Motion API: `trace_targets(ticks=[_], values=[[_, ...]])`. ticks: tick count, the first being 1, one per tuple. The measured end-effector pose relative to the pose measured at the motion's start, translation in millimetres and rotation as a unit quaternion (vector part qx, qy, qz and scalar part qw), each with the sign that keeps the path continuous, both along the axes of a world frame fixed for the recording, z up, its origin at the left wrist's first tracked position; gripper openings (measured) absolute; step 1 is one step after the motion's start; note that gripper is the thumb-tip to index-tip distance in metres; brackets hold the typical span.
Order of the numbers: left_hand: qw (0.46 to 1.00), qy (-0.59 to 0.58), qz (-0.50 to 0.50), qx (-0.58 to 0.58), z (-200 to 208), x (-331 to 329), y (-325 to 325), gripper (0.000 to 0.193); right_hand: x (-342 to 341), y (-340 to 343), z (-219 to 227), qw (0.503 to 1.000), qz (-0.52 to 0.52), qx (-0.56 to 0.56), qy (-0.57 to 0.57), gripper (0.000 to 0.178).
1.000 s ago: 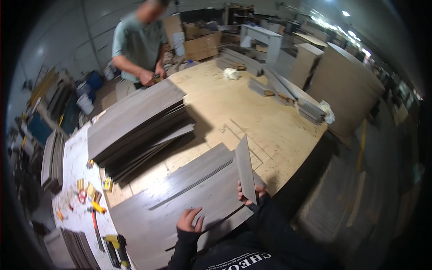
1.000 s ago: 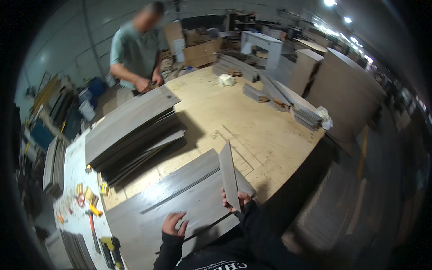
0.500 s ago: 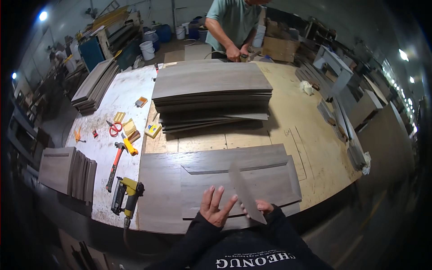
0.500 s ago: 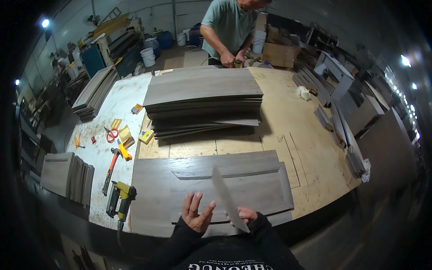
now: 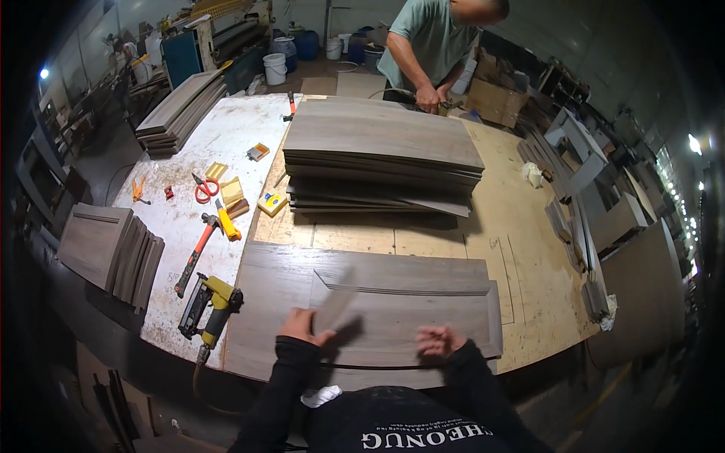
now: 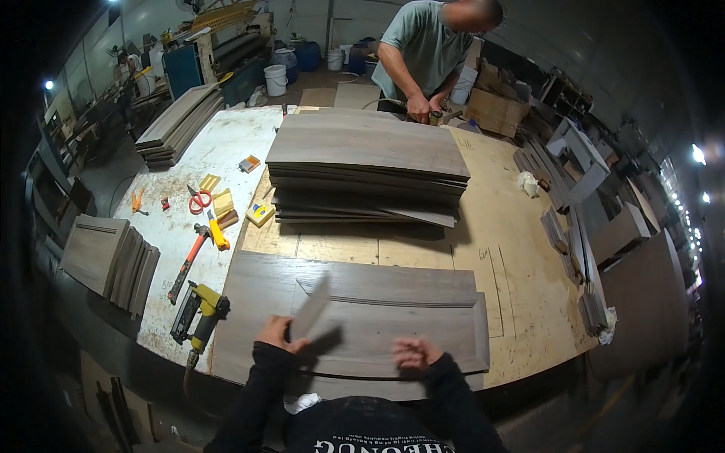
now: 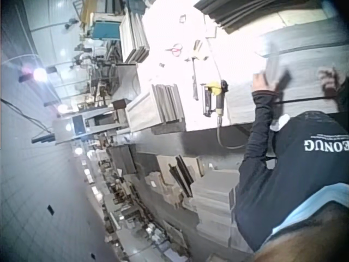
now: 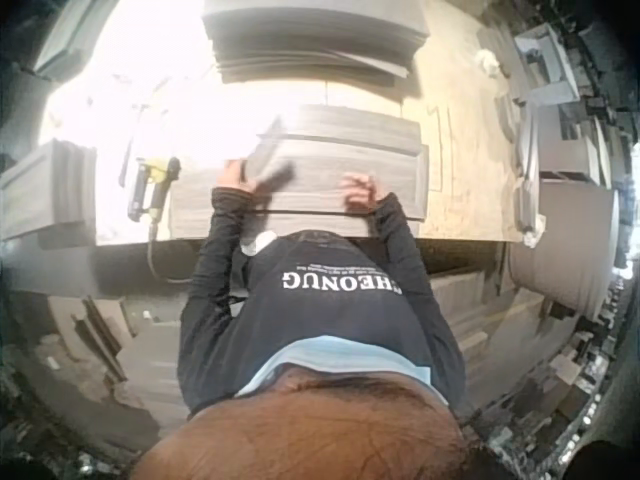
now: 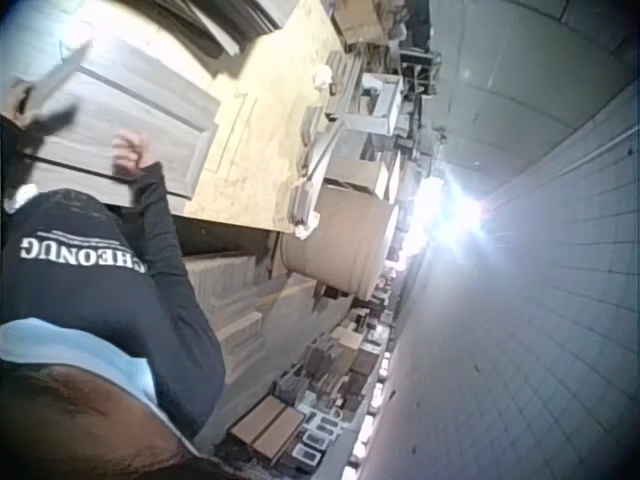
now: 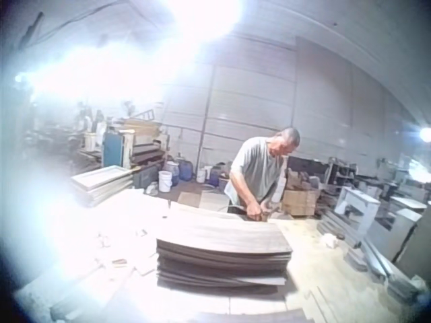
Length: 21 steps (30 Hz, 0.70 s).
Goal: The person assembles wooden panels by aligning thin trim pieces along the edges of larger boards and securing them with a pneumatic nail gun. They repeatedly pick up trim, position it, and fasten it, then stack the finished panels on the workbench.
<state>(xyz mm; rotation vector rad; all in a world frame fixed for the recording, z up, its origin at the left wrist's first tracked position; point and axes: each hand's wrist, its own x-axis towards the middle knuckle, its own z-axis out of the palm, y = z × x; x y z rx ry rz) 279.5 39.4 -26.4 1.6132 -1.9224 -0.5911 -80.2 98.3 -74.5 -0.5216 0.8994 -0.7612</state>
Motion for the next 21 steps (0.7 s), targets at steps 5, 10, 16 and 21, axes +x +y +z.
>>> trace_targets(ticks=[5,10,16,21], values=[[0.977,-0.021,0.192,0.092,-31.3,7.7,-1.1,0.047,-111.3,9.8,-37.2,0.717,-0.224,-0.138,0.646,0.052],[0.961,-0.067,0.24,0.12,-48.2,-11.3,-0.4,0.053,-161.0,19.4,-56.9,0.622,-0.258,-0.023,0.739,0.051],[0.964,-0.037,0.26,0.049,-91.3,-19.2,0.0,0.058,-168.5,23.1,-70.0,0.71,-0.262,-0.08,0.649,0.048],[0.961,-0.024,0.27,0.058,-90.7,-19.7,6.6,0.057,-167.8,18.7,-62.2,0.72,-0.252,-0.091,0.64,0.048]])
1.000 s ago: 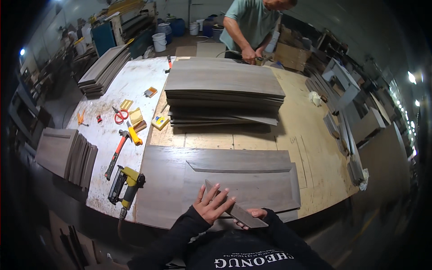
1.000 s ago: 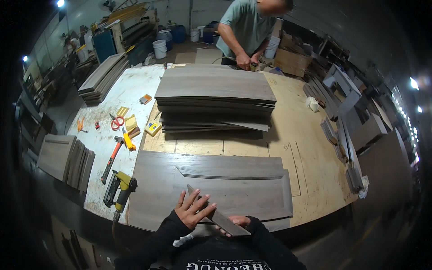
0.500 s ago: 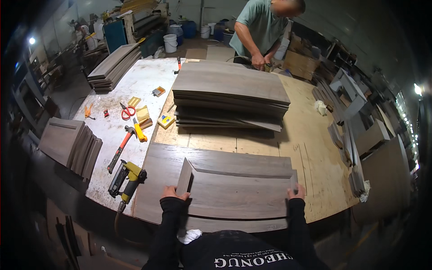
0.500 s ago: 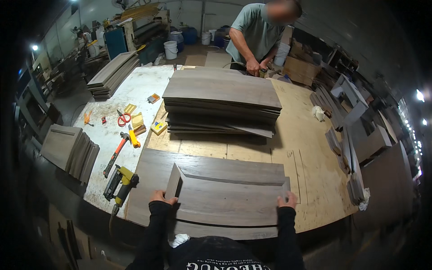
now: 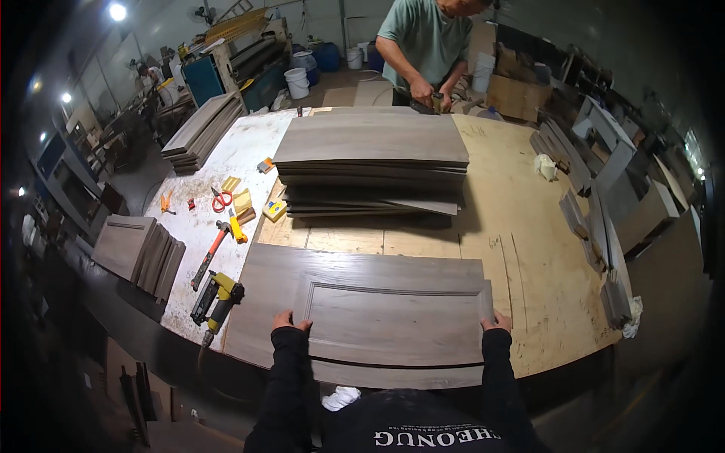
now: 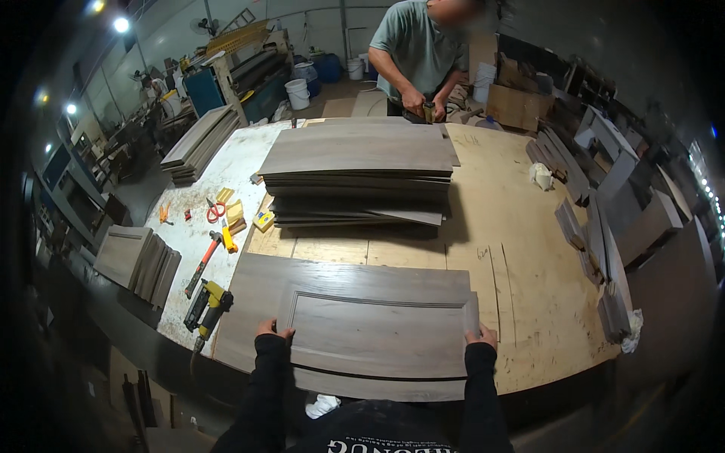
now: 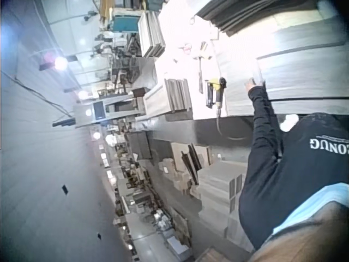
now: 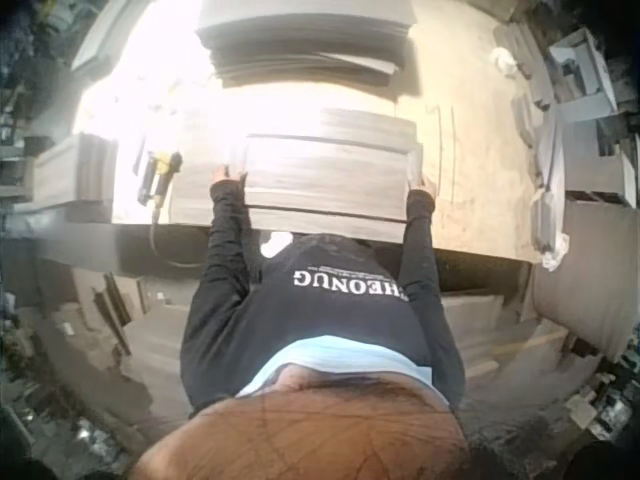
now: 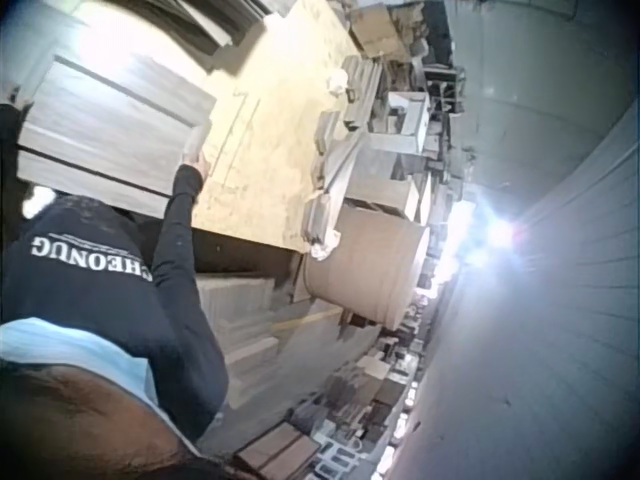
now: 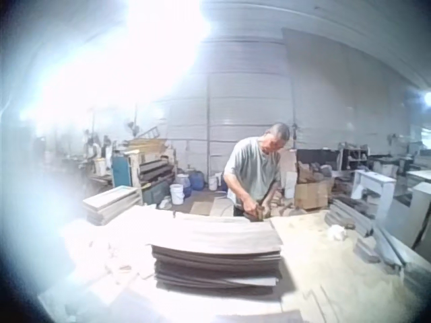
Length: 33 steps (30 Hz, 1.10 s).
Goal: The person assembles wooden panels by aligning thin trim pieces along the edges of larger boards and securing them with a pneumatic nail gun. They repeatedly pick up trim, position it, and fasten it, then stack the finished panels on the workbench.
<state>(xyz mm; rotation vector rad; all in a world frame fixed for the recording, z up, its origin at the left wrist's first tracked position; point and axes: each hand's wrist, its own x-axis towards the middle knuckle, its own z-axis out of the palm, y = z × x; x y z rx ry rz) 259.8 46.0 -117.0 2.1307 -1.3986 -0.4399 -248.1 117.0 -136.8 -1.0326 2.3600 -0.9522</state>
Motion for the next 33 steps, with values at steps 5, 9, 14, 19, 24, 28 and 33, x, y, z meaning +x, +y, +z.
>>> trace_targets(ticks=[5,9,14,19,24,28,33], values=[[0.999,0.006,0.034,0.009,-9.2,8.5,22.9,0.058,2.4,-20.9,12.6,0.999,0.043,0.018,0.025,0.048],[0.998,0.004,0.066,-0.005,-17.8,14.5,44.9,0.058,-1.9,-33.3,9.3,0.994,0.084,0.026,0.059,0.048],[0.997,0.008,0.08,0.008,-9.1,14.3,51.1,0.06,-7.8,-44.2,1.7,0.993,0.114,-0.012,0.018,0.048],[0.861,0.478,0.168,-0.046,-2.8,32.2,79.2,0.039,-10.3,-37.9,0.4,0.995,0.099,-0.007,-0.021,0.041],[0.963,0.223,0.147,0.027,-25.6,60.3,128.2,0.028,-24.5,-44.6,-9.4,0.994,0.101,0.018,-0.044,0.037],[0.974,0.139,0.171,-0.054,-27.0,43.3,131.7,0.024,-10.2,-49.3,-6.9,0.992,0.113,-0.024,-0.049,0.036],[0.959,0.152,0.21,-0.112,-45.9,86.3,128.2,0.022,26.0,-49.3,-13.0,0.989,0.131,0.026,-0.058,0.035]])
